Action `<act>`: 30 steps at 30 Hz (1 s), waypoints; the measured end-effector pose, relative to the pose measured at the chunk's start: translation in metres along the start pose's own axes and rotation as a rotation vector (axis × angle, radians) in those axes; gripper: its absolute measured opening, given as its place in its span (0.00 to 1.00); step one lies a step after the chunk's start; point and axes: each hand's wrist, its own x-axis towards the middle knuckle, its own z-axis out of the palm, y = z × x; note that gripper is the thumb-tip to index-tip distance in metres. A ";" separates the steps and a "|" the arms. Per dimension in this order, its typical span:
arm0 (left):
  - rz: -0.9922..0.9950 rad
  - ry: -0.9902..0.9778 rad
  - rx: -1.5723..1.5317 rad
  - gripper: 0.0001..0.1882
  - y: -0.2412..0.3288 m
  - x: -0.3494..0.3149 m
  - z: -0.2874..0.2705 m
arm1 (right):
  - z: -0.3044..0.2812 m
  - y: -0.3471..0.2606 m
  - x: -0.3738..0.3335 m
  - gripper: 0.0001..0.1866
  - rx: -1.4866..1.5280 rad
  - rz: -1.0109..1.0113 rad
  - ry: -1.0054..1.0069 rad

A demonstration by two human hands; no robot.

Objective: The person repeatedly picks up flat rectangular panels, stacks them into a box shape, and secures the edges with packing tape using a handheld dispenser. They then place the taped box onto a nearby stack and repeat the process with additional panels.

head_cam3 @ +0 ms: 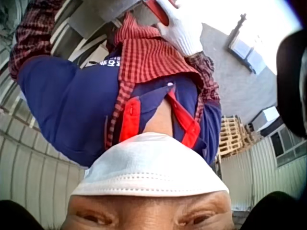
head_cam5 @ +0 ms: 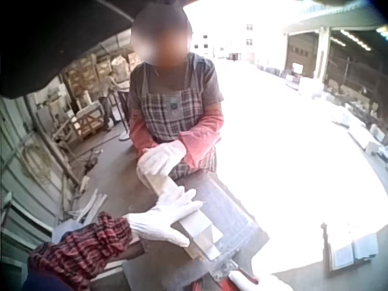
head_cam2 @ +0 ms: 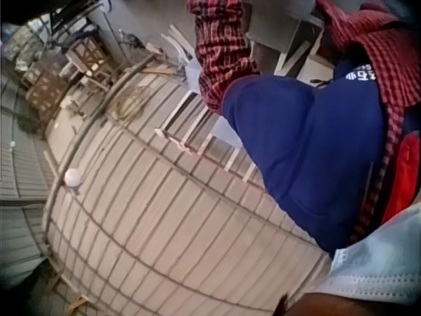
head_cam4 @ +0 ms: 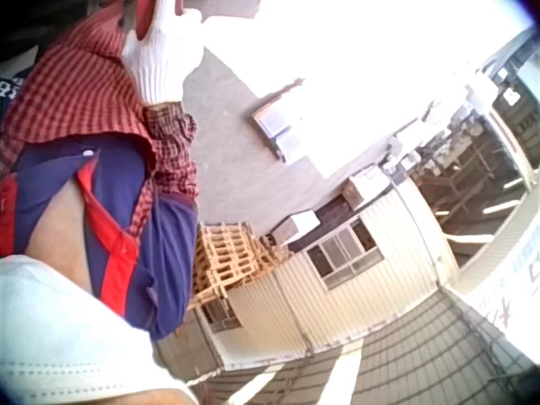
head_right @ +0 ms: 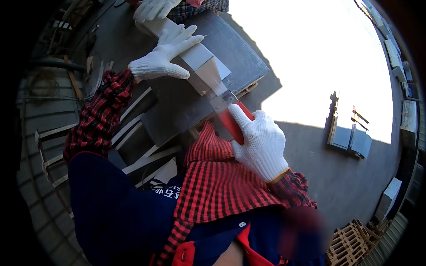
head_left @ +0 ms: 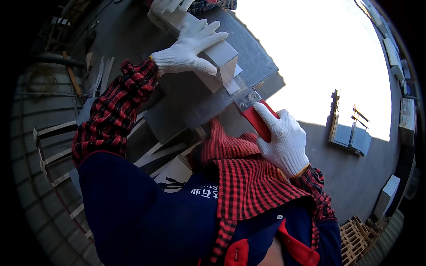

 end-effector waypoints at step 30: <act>0.406 0.551 0.139 0.19 -0.018 0.030 0.074 | 0.301 -0.088 0.200 0.27 0.620 0.015 -0.486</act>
